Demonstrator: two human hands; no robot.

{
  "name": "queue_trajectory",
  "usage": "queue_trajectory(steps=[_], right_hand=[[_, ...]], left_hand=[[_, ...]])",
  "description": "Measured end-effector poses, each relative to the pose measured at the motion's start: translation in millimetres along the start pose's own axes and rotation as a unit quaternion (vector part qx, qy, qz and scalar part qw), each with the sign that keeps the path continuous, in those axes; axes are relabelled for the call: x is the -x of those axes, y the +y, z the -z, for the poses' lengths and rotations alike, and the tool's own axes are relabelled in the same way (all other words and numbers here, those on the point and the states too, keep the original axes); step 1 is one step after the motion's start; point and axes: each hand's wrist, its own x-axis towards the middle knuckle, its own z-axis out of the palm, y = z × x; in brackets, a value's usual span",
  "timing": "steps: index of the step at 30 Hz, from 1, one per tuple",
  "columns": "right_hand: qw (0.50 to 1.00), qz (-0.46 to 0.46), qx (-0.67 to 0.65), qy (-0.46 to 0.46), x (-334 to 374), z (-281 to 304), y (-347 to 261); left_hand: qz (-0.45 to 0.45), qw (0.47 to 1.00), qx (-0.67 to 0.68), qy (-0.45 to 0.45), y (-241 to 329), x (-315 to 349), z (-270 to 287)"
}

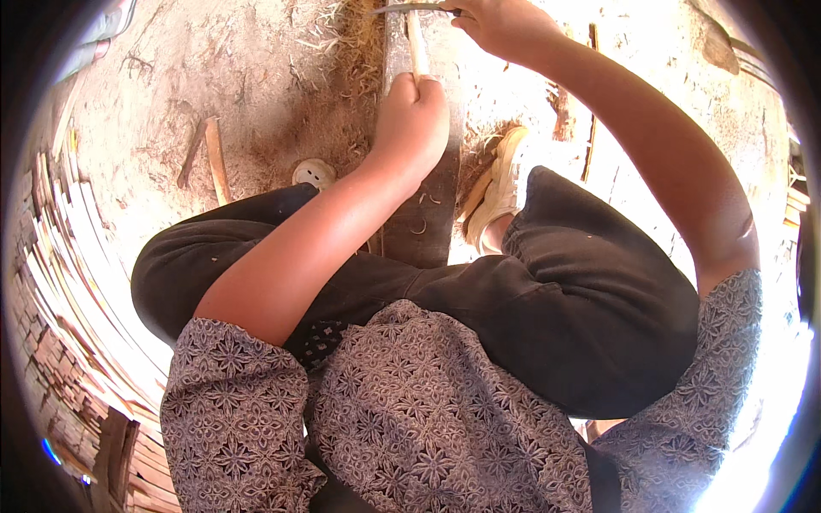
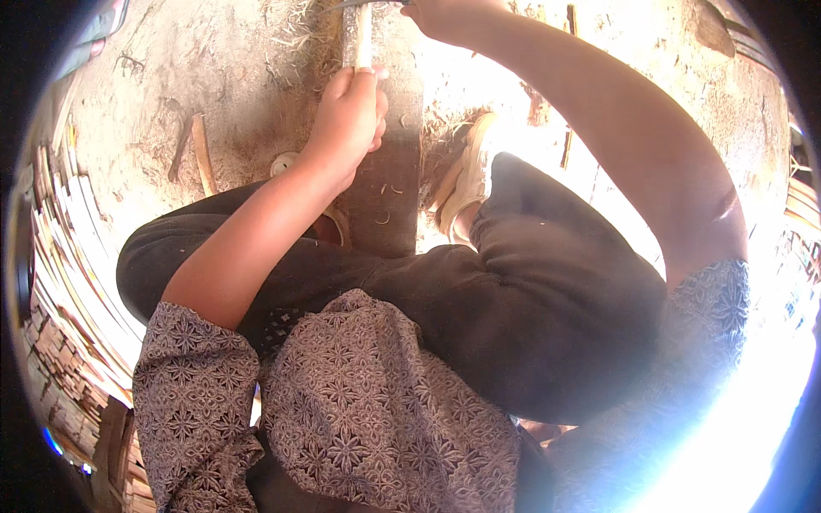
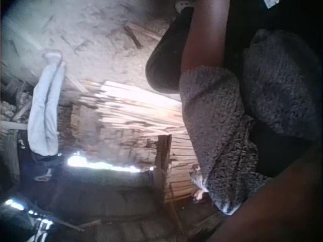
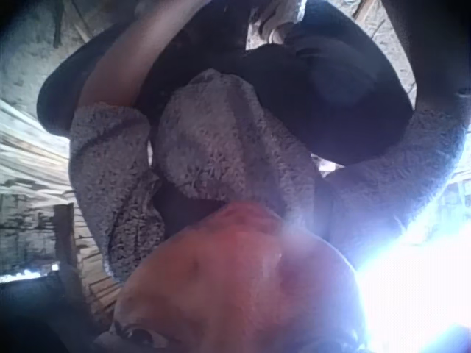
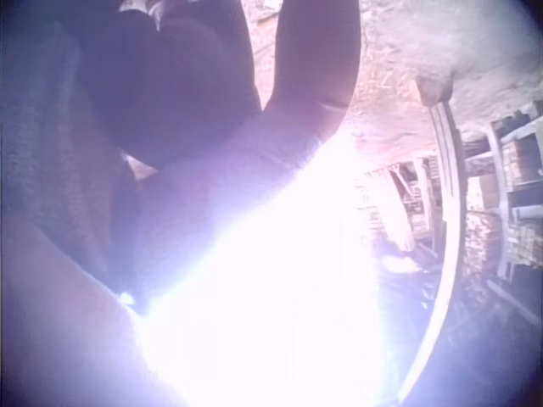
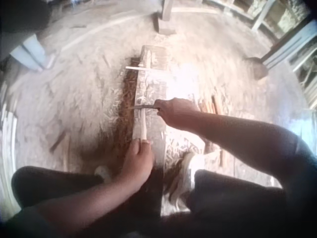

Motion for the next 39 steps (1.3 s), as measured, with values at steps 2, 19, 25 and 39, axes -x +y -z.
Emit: queue_trajectory(steps=[2,19,25,39], right_hand=[[0.997,0.027,-0.04,0.052,19.5,-15.8,16.0],[0.993,0.034,-0.071,0.084,-1.8,-44.2,35.9],[0.995,0.028,-0.076,0.061,32.2,-26.4,16.4],[0.996,-0.086,-0.017,-0.034,12.0,-7.2,5.9]], left_hand=[[-0.017,1.0,-0.023,0.007,3.5,-0.6,2.1],[-0.075,0.987,-0.133,0.043,2.1,12.2,9.7],[-0.079,0.99,-0.111,0.041,-7.8,4.3,13.0],[-0.068,0.995,-0.07,0.019,-34.2,24.0,12.3]])
